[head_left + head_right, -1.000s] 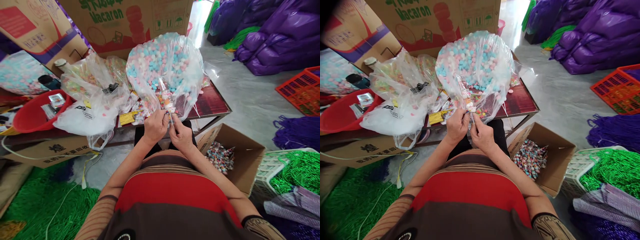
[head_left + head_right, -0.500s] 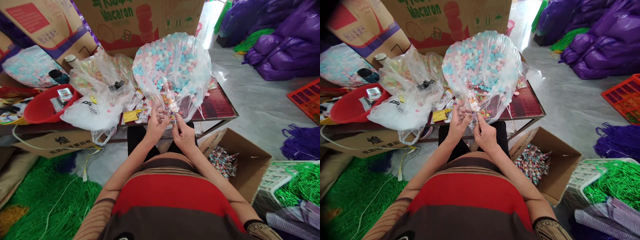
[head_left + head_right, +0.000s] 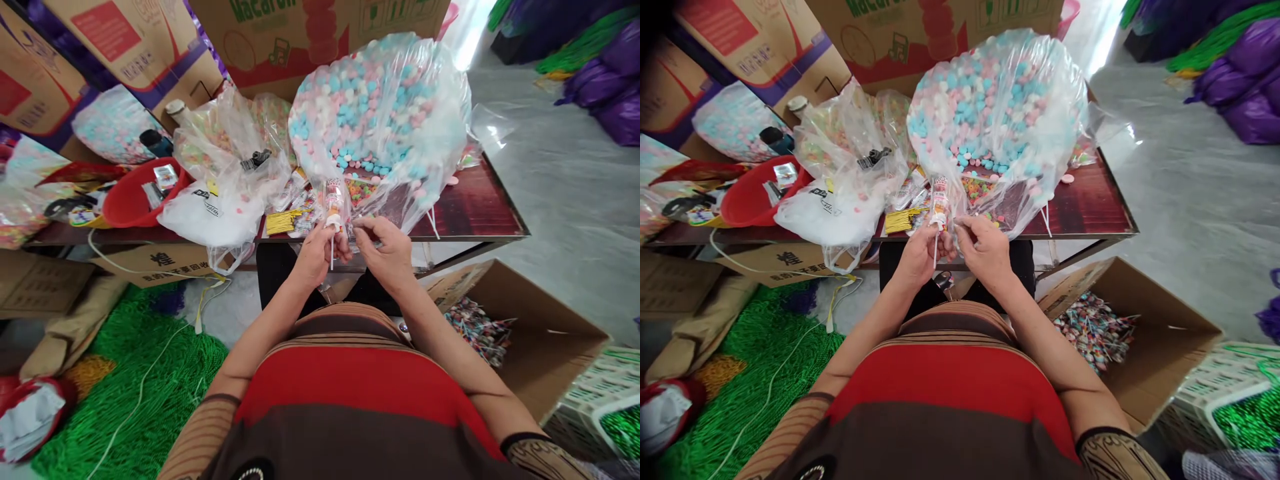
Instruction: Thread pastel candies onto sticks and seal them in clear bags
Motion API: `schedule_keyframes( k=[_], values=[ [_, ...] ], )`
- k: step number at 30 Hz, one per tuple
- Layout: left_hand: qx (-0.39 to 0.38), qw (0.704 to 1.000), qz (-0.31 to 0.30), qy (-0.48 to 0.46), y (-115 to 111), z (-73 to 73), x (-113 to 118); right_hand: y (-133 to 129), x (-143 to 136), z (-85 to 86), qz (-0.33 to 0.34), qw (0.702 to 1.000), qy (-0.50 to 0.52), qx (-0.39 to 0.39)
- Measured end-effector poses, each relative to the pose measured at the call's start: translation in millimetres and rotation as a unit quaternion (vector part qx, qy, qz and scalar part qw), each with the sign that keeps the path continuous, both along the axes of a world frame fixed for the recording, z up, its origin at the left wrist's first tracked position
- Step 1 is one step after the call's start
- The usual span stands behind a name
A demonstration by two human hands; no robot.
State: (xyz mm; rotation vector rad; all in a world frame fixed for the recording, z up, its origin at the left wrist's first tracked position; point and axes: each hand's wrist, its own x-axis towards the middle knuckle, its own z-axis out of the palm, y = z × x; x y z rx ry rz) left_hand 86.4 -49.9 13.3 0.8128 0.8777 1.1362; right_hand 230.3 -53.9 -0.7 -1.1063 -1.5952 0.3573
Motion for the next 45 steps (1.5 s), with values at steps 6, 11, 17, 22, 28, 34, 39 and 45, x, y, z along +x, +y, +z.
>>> schedule_keyframes(
  k=[6, 11, 17, 22, 28, 34, 39, 45],
  values=[
    [-0.009, 1.000, -0.010, 0.017, -6.7, -6.9, 1.3, 8.9, -14.5, -9.7, 0.004, 0.999, -0.041, 0.035],
    [0.003, 0.998, -0.035, 0.044, -6.7, -5.2, 5.9, 4.6, -9.4, -12.8, -0.029, 0.997, -0.071, -0.001],
    [0.032, 0.992, -0.072, 0.095, -5.3, -6.7, 20.3, -6.6, 10.2, -0.9, -0.038, 0.993, -0.088, -0.063],
    [0.043, 0.986, -0.081, 0.141, -7.4, -4.8, 25.9, -12.7, 16.6, 3.6, -0.081, 0.983, -0.147, -0.080],
    [0.055, 0.973, -0.063, 0.217, -5.6, -12.4, 18.6, -8.1, 9.2, -9.9, -0.137, 0.956, -0.259, 0.000],
    [0.150, 0.917, 0.042, 0.366, -3.6, -19.7, 14.9, -9.5, 7.4, -20.7, -0.145, 0.960, -0.234, 0.046],
    [0.171, 0.913, 0.083, 0.361, 2.4, -18.6, 17.6, -6.9, 7.9, -12.1, -0.117, 0.986, -0.105, -0.047],
    [0.179, 0.908, 0.086, 0.368, 8.6, -17.5, 11.1, -2.7, -2.4, -12.5, -0.075, 0.996, -0.047, -0.018]
  ],
)
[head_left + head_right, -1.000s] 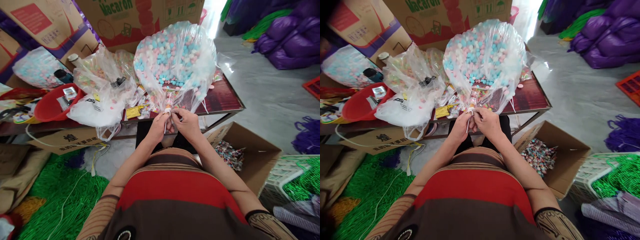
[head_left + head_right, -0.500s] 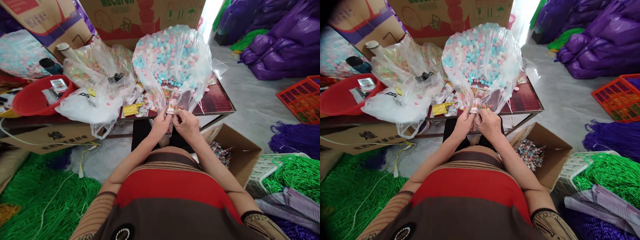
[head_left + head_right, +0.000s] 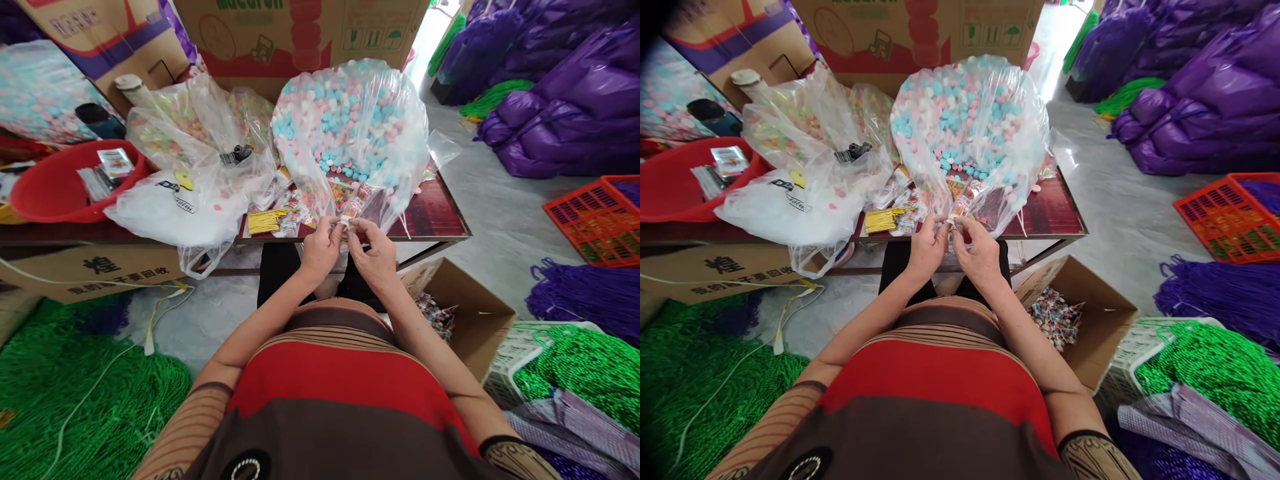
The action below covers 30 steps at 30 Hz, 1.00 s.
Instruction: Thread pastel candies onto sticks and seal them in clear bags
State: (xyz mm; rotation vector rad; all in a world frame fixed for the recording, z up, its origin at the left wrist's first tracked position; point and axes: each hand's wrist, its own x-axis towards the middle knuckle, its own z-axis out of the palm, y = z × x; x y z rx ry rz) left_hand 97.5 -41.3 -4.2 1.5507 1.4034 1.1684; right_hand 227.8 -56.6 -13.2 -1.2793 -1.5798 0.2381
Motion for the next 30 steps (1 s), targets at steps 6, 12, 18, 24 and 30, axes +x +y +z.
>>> schedule_keyframes(
  k=[6, 12, 18, 24, 30],
  values=[
    [-0.017, 0.999, 0.001, 0.038, 0.2, -0.8, 3.3, 11.7, 5.1, -5.5, -0.036, 0.997, -0.071, -0.007],
    [-0.056, 0.997, -0.008, -0.047, 9.5, -7.4, 0.9, 21.4, 5.1, -8.8, -0.050, 0.985, -0.162, 0.031],
    [-0.102, 0.980, -0.010, -0.172, 17.0, -16.6, 0.4, 21.5, 2.5, -15.2, 0.016, 0.998, 0.025, -0.053],
    [-0.124, 0.968, -0.016, -0.218, 23.2, -22.9, 3.6, 24.4, -4.3, -24.5, 0.029, 0.989, 0.121, -0.078],
    [-0.090, 0.989, -0.002, -0.120, 26.7, -23.4, -3.1, 30.4, -4.5, -31.2, -0.002, 0.992, 0.097, -0.082]
  ],
)
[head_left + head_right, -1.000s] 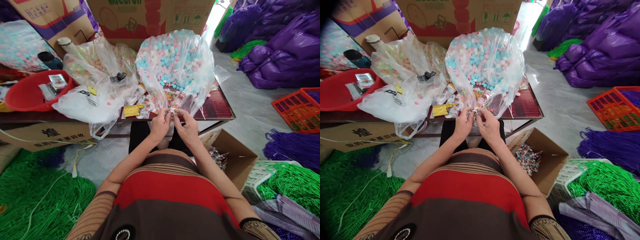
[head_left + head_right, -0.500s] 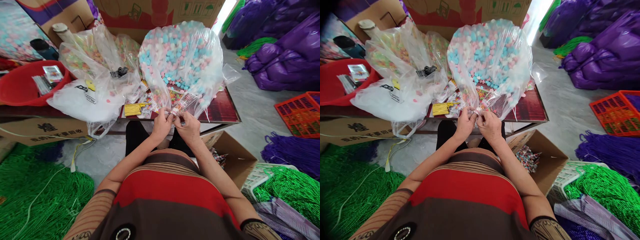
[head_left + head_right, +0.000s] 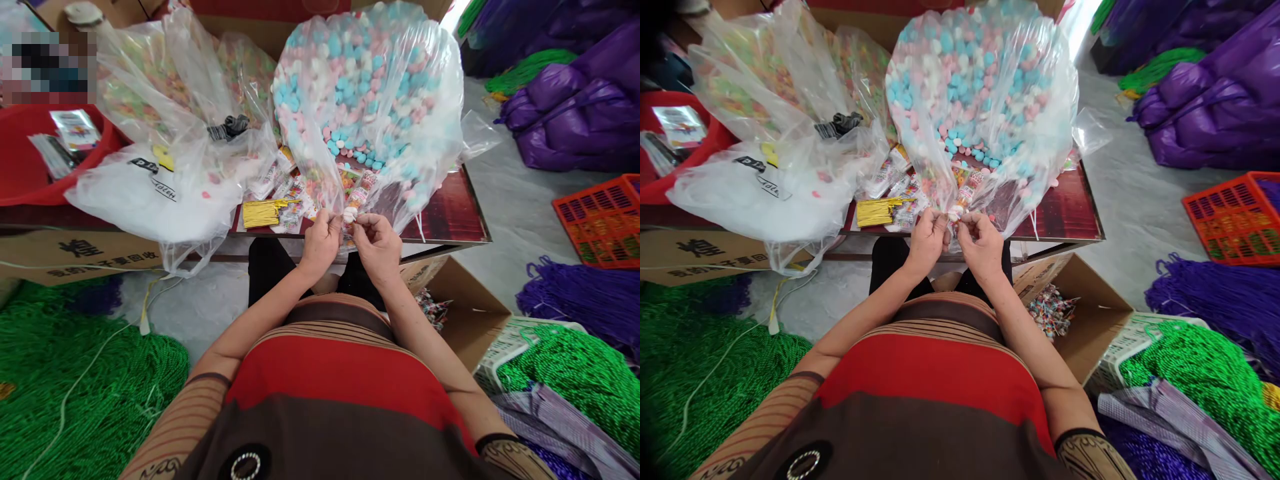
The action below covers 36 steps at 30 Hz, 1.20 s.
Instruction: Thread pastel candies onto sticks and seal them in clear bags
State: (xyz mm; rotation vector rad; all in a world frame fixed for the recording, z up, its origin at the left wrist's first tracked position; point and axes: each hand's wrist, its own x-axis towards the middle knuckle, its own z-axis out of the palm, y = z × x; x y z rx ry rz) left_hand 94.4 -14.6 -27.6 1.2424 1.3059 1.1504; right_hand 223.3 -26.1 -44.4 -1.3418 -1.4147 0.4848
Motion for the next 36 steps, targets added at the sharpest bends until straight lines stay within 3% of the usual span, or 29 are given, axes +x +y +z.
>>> schedule_keyframes(
  k=[11, 15, 18, 21, 24, 28, 31, 36],
  values=[
    [-0.003, 0.987, -0.029, 0.159, 5.2, 13.8, 5.8, 9.0, 12.3, -11.1, -0.066, 0.966, -0.231, 0.091],
    [0.002, 0.984, -0.005, 0.178, 7.0, 13.9, 6.9, 4.0, 6.7, -13.1, -0.066, 0.958, -0.249, 0.123],
    [0.019, 0.994, 0.001, 0.112, 6.1, 7.7, 5.3, -2.5, 2.4, -13.6, -0.056, 0.978, -0.179, 0.086],
    [0.020, 0.999, -0.033, -0.004, 5.0, -0.2, 2.7, -4.5, 4.0, -13.3, -0.015, 1.000, -0.006, 0.005],
    [0.024, 0.997, -0.038, -0.056, 4.6, -4.1, 1.4, -1.0, 7.7, -13.1, 0.055, 0.988, 0.128, -0.062],
    [0.039, 0.998, -0.040, -0.024, 2.9, -3.8, 2.0, 4.2, 5.3, -12.7, 0.110, 0.974, 0.176, -0.095],
    [0.056, 0.997, -0.052, 0.025, 2.0, -5.5, 0.9, 3.2, 0.7, -9.4, 0.113, 0.960, 0.228, -0.119],
    [0.162, 0.975, -0.064, 0.140, 1.9, -14.2, -4.9, -1.5, -2.1, 0.8, 0.109, 0.927, 0.321, -0.163]
  ],
)
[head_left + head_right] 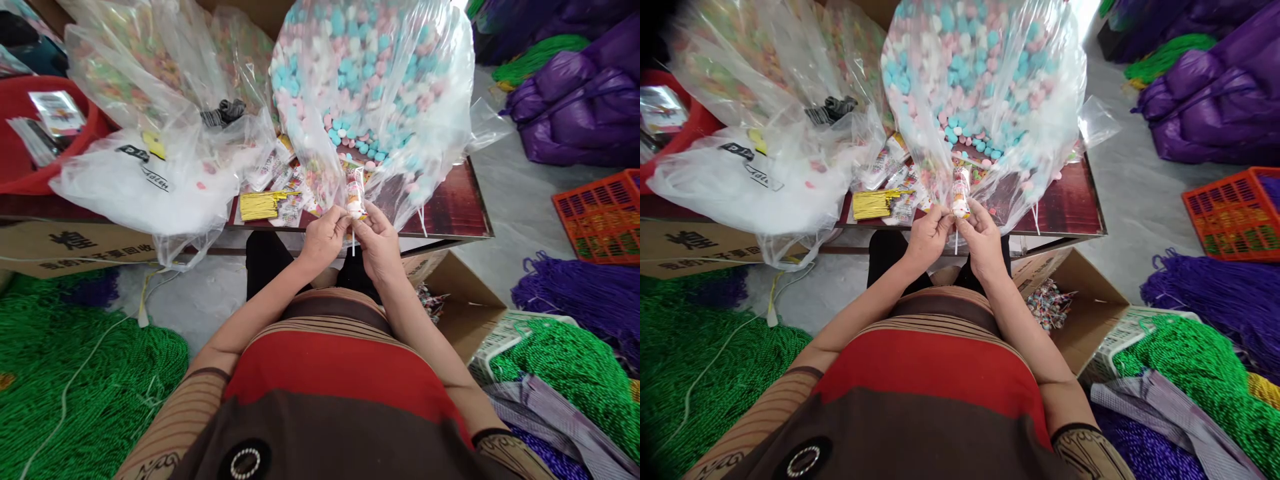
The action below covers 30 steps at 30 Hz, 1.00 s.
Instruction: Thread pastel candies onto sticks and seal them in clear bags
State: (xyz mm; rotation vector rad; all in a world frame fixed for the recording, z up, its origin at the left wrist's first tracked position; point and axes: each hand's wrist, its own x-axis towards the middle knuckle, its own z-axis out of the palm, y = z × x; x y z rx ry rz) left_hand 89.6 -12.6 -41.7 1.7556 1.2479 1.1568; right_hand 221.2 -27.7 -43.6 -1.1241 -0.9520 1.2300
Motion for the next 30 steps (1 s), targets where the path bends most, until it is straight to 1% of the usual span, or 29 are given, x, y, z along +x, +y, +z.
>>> schedule_keyframes(
  k=[5, 8, 10, 12, 14, 16, 17, 19, 20, 21, 22, 24, 25, 26, 27, 28, 30],
  values=[
    [0.101, 0.992, 0.017, 0.076, -3.5, -9.0, -1.2, 0.6, -2.4, 4.7, 0.006, 1.000, 0.012, -0.017],
    [0.162, 0.978, 0.025, 0.129, -4.4, -12.9, -0.6, 1.2, -4.7, 2.5, -0.012, 0.999, 0.006, -0.031],
    [0.198, 0.968, 0.025, 0.152, -4.6, -14.4, -0.7, 1.2, -6.3, -0.3, -0.033, 0.999, -0.015, -0.033],
    [0.219, 0.962, 0.021, 0.160, -5.6, -15.2, -1.3, 0.9, -7.4, -3.0, -0.053, 0.997, -0.051, -0.020],
    [0.213, 0.966, 0.007, 0.146, -7.5, -15.1, -2.7, 0.3, -7.6, -4.6, -0.066, 0.995, -0.073, -0.005],
    [0.168, 0.980, -0.019, 0.101, -9.9, -13.6, -4.8, -0.7, -6.0, -4.2, -0.072, 0.995, -0.069, 0.002],
    [0.129, 0.989, -0.032, 0.064, -10.5, -12.0, -6.0, -1.3, -4.5, -3.4, -0.074, 0.995, -0.063, 0.005],
    [0.023, 0.998, -0.036, -0.043, -9.4, -7.3, -8.0, -2.7, -0.7, -0.9, -0.078, 0.996, -0.050, 0.013],
    [-0.041, 0.992, -0.027, -0.114, -7.3, -4.2, -8.7, -3.5, 1.2, 0.4, -0.077, 0.996, -0.046, 0.018],
    [-0.107, 0.976, -0.016, -0.189, -4.1, -0.8, -8.9, -4.3, 2.9, 1.6, -0.072, 0.996, -0.044, 0.022],
    [-0.170, 0.949, -0.009, -0.264, -0.3, 3.0, -8.6, -5.1, 4.1, 2.6, -0.063, 0.997, -0.044, 0.023],
    [-0.271, 0.882, -0.028, -0.385, 7.9, 10.5, -6.9, -7.0, 5.3, 4.0, -0.036, 0.998, -0.048, 0.025],
    [-0.302, 0.852, -0.049, -0.425, 11.3, 13.9, -5.8, -8.1, 5.5, 4.5, -0.021, 0.998, -0.052, 0.024],
    [-0.317, 0.830, -0.069, -0.454, 13.8, 16.8, -4.7, -9.1, 5.6, 5.3, -0.008, 0.998, -0.054, 0.022],
    [-0.318, 0.815, -0.081, -0.477, 15.4, 19.2, -3.7, -10.2, 5.8, 6.4, 0.000, 0.998, -0.055, 0.021],
    [-0.313, 0.806, -0.084, -0.495, 16.2, 20.9, -3.0, -11.2, 6.3, 7.9, 0.005, 0.998, -0.055, 0.019],
    [-0.297, 0.799, -0.070, -0.518, 16.0, 22.5, -2.8, -12.8, 7.9, 12.5, 0.009, 0.998, -0.058, 0.012]
  ],
)
